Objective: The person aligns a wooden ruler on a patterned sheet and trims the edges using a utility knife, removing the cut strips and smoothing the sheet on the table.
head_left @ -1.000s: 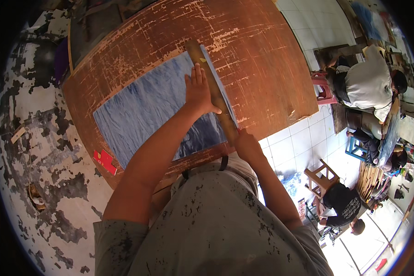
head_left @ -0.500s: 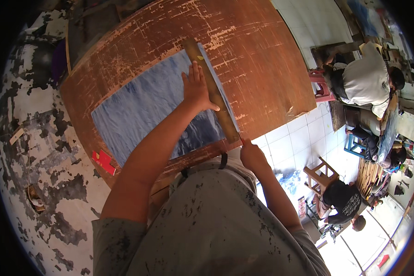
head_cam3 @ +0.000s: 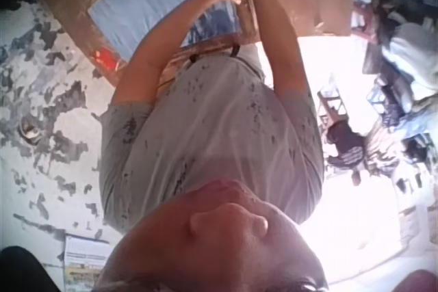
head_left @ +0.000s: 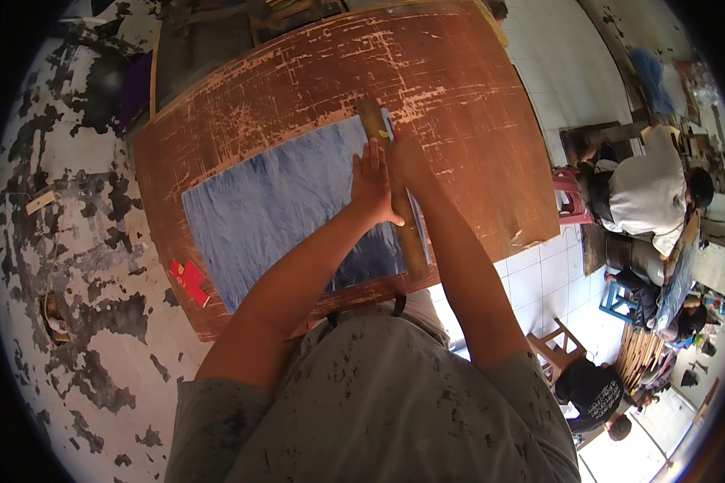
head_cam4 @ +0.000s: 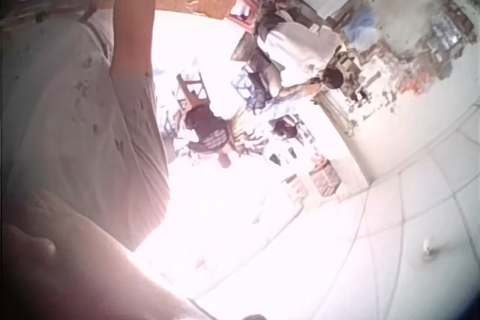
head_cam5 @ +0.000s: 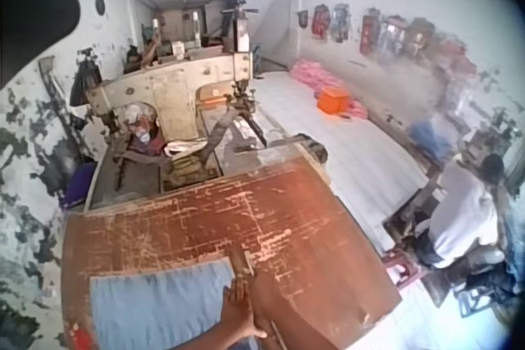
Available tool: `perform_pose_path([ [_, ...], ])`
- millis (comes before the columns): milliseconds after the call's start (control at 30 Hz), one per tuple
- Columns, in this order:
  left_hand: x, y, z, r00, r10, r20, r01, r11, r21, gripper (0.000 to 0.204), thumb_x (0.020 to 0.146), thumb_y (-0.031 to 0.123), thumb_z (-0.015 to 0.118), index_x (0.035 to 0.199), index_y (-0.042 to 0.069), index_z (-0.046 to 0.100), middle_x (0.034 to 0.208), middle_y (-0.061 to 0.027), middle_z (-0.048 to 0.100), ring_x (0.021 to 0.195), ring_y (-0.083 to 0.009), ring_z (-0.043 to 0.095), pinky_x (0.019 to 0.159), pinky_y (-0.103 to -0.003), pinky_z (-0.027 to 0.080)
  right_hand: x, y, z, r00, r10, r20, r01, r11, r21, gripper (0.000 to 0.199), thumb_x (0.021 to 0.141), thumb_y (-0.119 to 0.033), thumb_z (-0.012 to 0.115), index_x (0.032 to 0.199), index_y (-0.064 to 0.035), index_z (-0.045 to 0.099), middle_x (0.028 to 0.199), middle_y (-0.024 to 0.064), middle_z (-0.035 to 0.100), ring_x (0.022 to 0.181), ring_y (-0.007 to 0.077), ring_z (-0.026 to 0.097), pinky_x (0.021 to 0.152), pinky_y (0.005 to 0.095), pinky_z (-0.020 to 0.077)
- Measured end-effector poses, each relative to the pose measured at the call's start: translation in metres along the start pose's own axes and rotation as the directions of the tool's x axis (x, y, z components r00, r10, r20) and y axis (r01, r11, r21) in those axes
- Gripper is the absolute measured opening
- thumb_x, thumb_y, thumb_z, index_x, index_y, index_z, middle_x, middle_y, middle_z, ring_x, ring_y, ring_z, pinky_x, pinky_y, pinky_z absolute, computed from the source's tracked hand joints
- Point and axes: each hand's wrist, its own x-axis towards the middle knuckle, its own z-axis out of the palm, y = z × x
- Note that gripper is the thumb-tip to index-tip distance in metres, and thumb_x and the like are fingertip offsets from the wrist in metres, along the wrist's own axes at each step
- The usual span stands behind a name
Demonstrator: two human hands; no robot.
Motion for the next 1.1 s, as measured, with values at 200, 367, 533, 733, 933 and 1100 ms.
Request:
perform_pose_path([
  [200, -0.006, -0.012, 0.012, 0.999, -0.045, -0.030, 0.044, 0.999, -0.029, 0.159, 0.057, 0.084, 0.082, 0.161, -0.013, 0.011, 0.169, -0.0371, 0.002, 0.160, -0.0477, 0.002, 0.128, -0.059, 0.013, 0.067, -0.043, -0.001, 0.938, 0.225, 0.263, -0.164, 0.958, -0.236, 0.051, 0.085, -0.027, 0.080, 0.122, 0.0066, 0.068, 0.116, 0.0291, 0.072, 0.111, 0.0419, 0.072, 0.091, 0.0469, 0.0597],
  [367, -0.004, -0.007, 0.013, 0.997, -0.038, -0.066, 0.034, 0.998, -0.050, 0.158, 0.056, 0.081, 0.083, 0.161, -0.014, 0.014, 0.168, -0.0385, 0.003, 0.159, -0.0488, 0.005, 0.128, -0.059, 0.013, 0.075, -0.032, 0.006, 0.927, 0.146, 0.345, -0.003, 0.923, -0.384, 0.051, 0.085, -0.028, 0.079, 0.121, 0.0066, 0.068, 0.117, 0.0278, 0.073, 0.112, 0.0416, 0.071, 0.091, 0.0469, 0.0597],
  [533, -0.002, -0.004, 0.013, 0.996, -0.015, -0.082, 0.011, 0.999, -0.048, 0.157, 0.056, 0.080, 0.084, 0.160, -0.015, 0.015, 0.168, -0.0387, 0.004, 0.159, -0.0487, 0.005, 0.127, -0.059, 0.014, 0.046, 0.001, 0.009, 0.915, 0.153, 0.372, 0.005, 0.921, -0.391, 0.042, 0.089, -0.026, 0.073, 0.117, 0.0056, 0.070, 0.117, 0.0288, 0.071, 0.110, 0.0413, 0.072, 0.089, 0.0490, 0.0599],
  [733, -0.006, -0.008, 0.009, 0.998, -0.025, -0.060, 0.022, 0.998, -0.054, 0.158, 0.057, 0.080, 0.084, 0.161, -0.015, 0.013, 0.169, -0.0369, 0.003, 0.160, -0.0471, 0.005, 0.128, -0.059, 0.013, -0.110, 0.003, -0.035, 0.872, -0.028, 0.489, 0.184, 0.944, -0.273, 0.038, 0.102, -0.023, 0.051, 0.126, 0.0051, 0.060, 0.106, 0.0351, 0.070, 0.097, 0.0527, 0.069, 0.083, 0.0570, 0.0569],
  [933, -0.005, -0.010, 0.011, 0.999, -0.031, -0.037, 0.029, 0.998, -0.063, 0.159, 0.057, 0.081, 0.084, 0.161, -0.015, 0.010, 0.170, -0.0364, 0.001, 0.160, -0.0479, 0.003, 0.127, -0.061, 0.010, -0.236, 0.004, -0.057, 0.848, 0.385, 0.363, -0.312, 0.918, -0.244, 0.033, 0.107, -0.024, 0.043, 0.114, 0.0067, 0.055, 0.095, 0.0388, 0.069, 0.093, 0.0548, 0.069, 0.083, 0.0618, 0.0535],
  [1100, -0.002, -0.010, 0.010, 0.998, -0.053, -0.029, 0.052, 0.998, -0.037, 0.160, 0.058, 0.082, 0.083, 0.162, -0.014, 0.008, 0.170, -0.0349, 0.000, 0.160, -0.0463, 0.002, 0.127, -0.061, 0.010, -0.263, -0.003, -0.068, 0.748, 0.519, 0.413, -0.446, 0.855, -0.266, 0.029, 0.106, -0.018, 0.041, 0.117, 0.0049, 0.054, 0.095, 0.0337, 0.071, 0.097, 0.0496, 0.071, 0.086, 0.0582, 0.0551],
])
